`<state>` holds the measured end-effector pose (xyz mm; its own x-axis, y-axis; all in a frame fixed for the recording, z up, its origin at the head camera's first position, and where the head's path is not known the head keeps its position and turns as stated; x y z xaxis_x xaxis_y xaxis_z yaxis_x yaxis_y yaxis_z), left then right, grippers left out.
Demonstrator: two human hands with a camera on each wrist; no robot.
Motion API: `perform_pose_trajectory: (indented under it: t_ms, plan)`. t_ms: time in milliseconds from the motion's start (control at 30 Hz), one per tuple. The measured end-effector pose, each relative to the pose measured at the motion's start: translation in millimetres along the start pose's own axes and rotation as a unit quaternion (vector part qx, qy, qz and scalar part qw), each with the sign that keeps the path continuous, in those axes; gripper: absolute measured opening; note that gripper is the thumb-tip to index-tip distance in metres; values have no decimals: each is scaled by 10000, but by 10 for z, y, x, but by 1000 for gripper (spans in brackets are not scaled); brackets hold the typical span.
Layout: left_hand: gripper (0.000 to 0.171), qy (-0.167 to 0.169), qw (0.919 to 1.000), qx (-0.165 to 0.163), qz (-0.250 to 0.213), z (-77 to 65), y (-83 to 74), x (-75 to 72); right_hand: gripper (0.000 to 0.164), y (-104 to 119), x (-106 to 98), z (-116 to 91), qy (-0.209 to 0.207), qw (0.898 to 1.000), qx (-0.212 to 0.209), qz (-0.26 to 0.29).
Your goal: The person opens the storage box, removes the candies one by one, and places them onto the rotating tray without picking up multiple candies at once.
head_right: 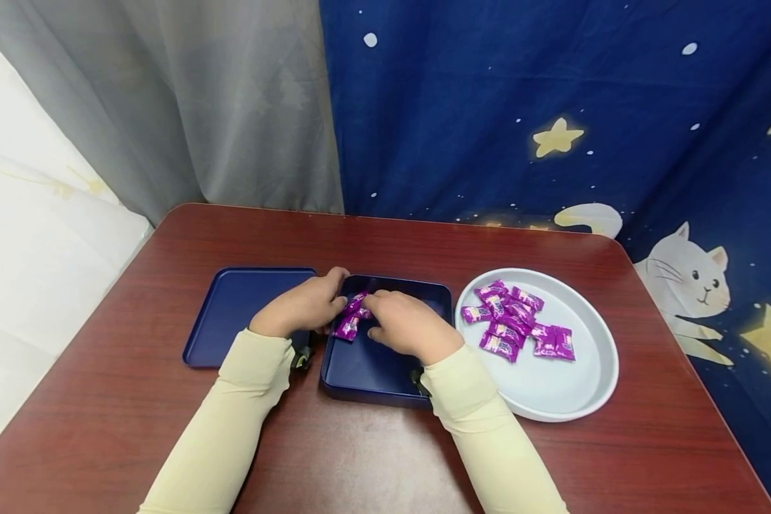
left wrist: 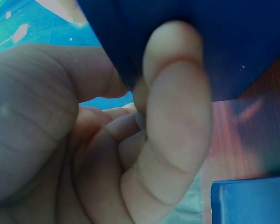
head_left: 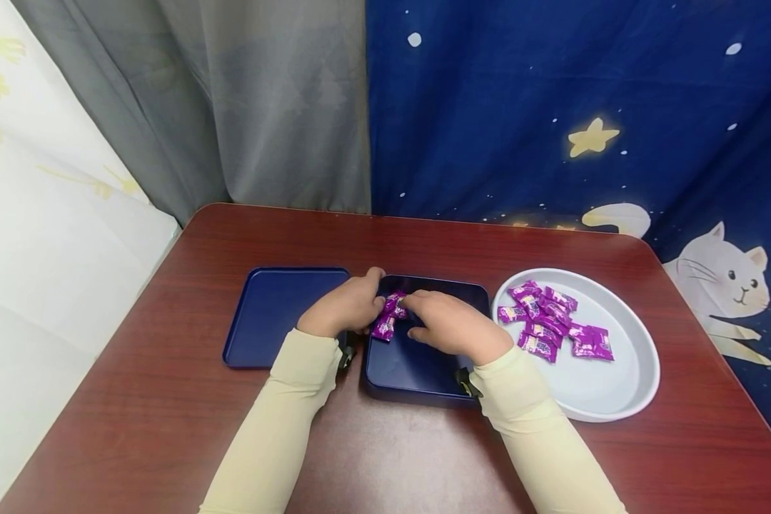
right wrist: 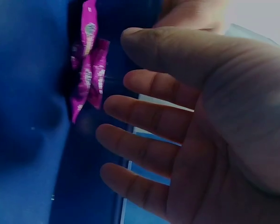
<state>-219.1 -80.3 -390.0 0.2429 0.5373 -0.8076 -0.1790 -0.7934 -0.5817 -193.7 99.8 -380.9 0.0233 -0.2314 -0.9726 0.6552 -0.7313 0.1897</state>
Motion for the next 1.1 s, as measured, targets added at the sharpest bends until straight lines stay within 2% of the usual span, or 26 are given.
perform_pose_trajectory:
  t_ms: [767,900,1100]
  plan:
    - [49,-18,10000,-38,63,15,-11,7,56,-23,106,29,493,9986,104,181]
    - [49,-28,10000,-27,52,12,-5,12,54,-38,125,34,615,9978,70,233]
    - [50,-21,9999,-41,94,4,-4,7,49,-47,131,41,589,9979,136,212]
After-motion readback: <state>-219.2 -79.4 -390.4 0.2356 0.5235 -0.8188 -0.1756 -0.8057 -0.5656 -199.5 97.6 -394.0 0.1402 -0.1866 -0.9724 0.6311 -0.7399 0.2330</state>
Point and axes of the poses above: each hand's wrist, its own z-axis towards the middle knuckle, its own x-axis out of the palm, y = z × x, the point moved 1 cm from there along z, towards the middle knuckle, and after that the axes turned 9 degrees about -y, right-handed, at the moved point
